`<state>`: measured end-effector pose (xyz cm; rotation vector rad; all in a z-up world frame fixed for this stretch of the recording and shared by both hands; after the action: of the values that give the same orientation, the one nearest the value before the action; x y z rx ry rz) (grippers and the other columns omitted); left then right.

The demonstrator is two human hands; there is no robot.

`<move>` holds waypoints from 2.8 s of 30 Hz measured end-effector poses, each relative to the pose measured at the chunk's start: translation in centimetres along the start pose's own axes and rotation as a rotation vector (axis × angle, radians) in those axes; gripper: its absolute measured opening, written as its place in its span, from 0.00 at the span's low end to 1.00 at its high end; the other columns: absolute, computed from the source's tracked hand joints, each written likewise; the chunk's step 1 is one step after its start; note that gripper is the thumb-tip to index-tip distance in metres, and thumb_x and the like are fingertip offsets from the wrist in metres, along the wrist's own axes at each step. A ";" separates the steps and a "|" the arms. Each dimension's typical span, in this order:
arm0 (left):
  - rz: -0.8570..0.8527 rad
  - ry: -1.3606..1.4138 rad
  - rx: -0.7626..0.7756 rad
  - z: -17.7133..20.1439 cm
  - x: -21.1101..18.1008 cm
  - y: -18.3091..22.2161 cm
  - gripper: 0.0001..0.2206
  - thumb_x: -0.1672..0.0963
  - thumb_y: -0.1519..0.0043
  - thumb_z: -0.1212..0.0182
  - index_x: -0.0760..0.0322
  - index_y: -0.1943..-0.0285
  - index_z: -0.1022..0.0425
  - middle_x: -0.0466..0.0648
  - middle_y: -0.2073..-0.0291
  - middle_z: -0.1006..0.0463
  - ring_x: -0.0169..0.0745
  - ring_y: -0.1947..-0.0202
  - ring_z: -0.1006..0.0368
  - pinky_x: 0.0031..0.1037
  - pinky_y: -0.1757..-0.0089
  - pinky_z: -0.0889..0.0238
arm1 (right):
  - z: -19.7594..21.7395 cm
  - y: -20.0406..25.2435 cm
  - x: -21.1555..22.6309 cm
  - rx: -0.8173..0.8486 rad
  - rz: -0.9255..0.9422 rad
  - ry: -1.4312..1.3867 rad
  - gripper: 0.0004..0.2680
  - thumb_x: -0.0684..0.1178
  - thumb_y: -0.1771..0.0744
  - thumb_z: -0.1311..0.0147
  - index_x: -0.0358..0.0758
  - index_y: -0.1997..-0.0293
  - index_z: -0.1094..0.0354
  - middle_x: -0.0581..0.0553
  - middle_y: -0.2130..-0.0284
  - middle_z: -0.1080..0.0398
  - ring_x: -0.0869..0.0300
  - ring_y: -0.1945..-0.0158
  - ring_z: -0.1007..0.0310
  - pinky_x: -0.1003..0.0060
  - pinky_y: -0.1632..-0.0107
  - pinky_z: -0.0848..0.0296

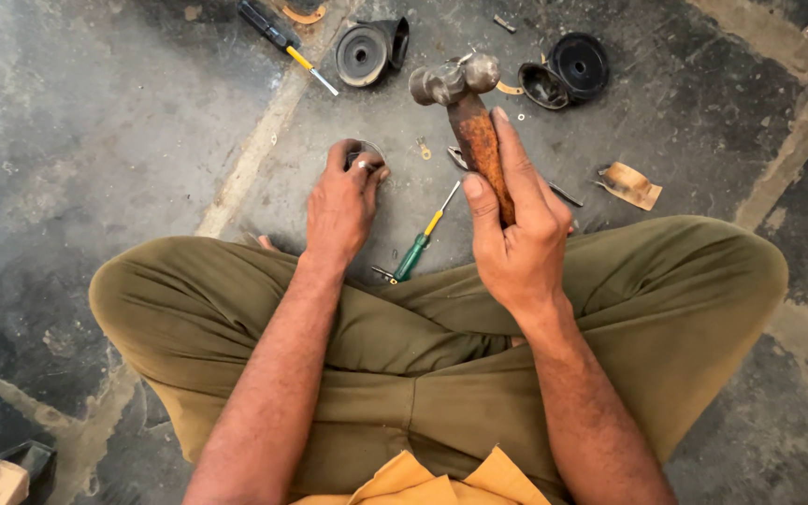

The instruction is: The person sits on the floor and uses a hammer and screwdriver to work on a small circular mechanical part. They repeatedly tap the part with the hammer and adjust it with the screwdriver while surrounded by tools and parts.

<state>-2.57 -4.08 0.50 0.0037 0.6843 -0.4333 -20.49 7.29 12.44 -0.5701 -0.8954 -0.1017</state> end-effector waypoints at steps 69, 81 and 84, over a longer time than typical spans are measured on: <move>-0.038 0.196 0.014 -1.0 3.3 -1.7 0.05 0.58 0.37 0.38 0.61 0.54 0.25 0.52 0.51 0.27 0.63 0.55 0.26 0.46 0.57 0.32 | -5.5 -0.8 2.8 0.171 0.055 0.117 0.19 0.45 0.28 0.44 0.37 0.27 0.40 0.32 0.47 0.25 0.43 0.49 0.21 0.56 0.48 0.25; 0.099 0.219 0.006 -1.1 4.7 -1.9 0.08 0.57 0.38 0.36 0.62 0.52 0.26 0.55 0.52 0.27 0.64 0.55 0.27 0.47 0.57 0.33 | -7.9 -0.5 0.9 0.380 -0.106 0.305 0.19 0.47 0.30 0.46 0.41 0.28 0.38 0.34 0.51 0.25 0.40 0.50 0.23 0.52 0.49 0.26; 0.021 0.250 -0.025 -1.6 4.3 -0.3 0.05 0.58 0.36 0.37 0.61 0.55 0.24 0.54 0.52 0.27 0.62 0.54 0.26 0.45 0.56 0.32 | -4.4 0.6 2.1 0.093 0.161 0.191 0.17 0.44 0.27 0.50 0.33 0.28 0.42 0.33 0.39 0.28 0.42 0.42 0.23 0.55 0.40 0.25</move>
<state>-0.68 -5.78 -3.30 0.0421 0.9345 -0.4077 -15.87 5.89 11.58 -0.5344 -0.6631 0.0311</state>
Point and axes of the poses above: each hand's wrist, its own y-axis away from the middle knuckle, its own z-axis out of the back of the hand, x = y × z, the point moved 5 cm from there along -y, towards the middle knuckle
